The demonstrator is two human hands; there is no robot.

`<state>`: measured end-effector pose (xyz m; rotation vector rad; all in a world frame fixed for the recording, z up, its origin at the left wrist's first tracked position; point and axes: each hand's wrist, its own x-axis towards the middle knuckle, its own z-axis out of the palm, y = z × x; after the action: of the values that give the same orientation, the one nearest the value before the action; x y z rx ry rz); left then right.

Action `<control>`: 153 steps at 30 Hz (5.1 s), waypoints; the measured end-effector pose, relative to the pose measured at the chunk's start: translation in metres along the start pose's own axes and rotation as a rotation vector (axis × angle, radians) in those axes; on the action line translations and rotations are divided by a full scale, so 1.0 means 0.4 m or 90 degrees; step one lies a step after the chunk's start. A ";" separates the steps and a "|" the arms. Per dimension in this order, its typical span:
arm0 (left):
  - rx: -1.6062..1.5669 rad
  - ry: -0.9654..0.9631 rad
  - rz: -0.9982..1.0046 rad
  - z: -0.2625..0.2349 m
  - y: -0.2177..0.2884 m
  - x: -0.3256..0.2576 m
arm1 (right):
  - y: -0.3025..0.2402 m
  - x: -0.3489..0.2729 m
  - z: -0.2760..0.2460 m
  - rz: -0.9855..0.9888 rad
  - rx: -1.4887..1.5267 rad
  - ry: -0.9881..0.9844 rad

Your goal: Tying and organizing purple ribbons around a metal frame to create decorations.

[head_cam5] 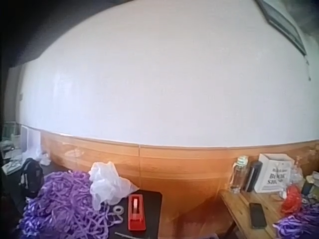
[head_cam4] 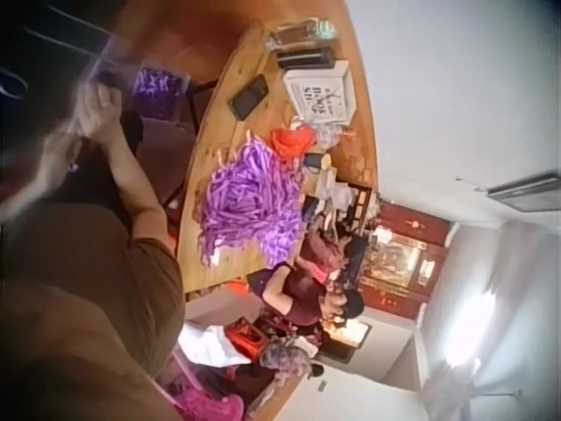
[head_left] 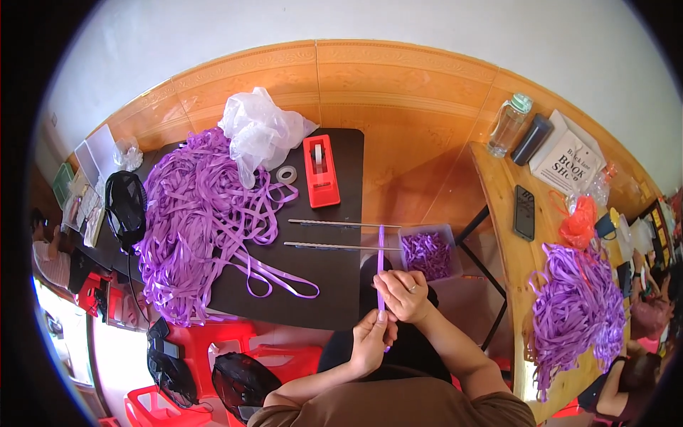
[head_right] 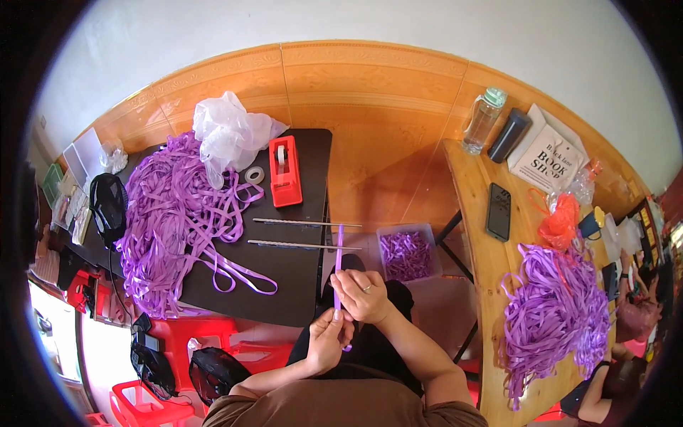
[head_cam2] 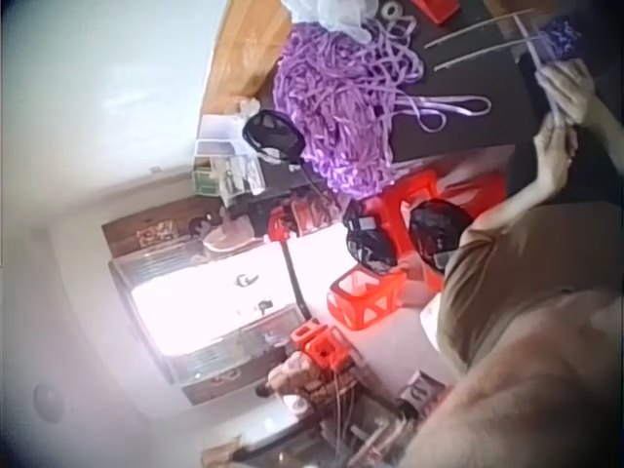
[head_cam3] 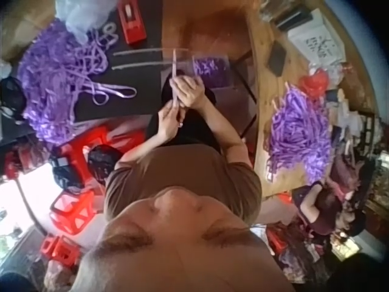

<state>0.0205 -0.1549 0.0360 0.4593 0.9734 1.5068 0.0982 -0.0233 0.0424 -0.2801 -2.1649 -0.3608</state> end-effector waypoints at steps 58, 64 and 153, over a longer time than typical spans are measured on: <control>0.295 0.185 0.345 -0.013 -0.072 0.372 | 0.063 -0.173 0.230 1.299 0.993 -0.071; 0.166 0.135 0.228 -0.032 -0.103 0.303 | -0.016 -0.285 0.136 1.259 0.905 -0.292; 0.204 0.013 0.062 -0.090 -0.072 0.047 | 0.075 0.145 -0.058 0.025 0.226 -0.008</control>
<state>0.0071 -0.1502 -0.0119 0.7295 1.2305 1.4472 0.0922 0.0004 0.1070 -0.1246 -2.1859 0.0502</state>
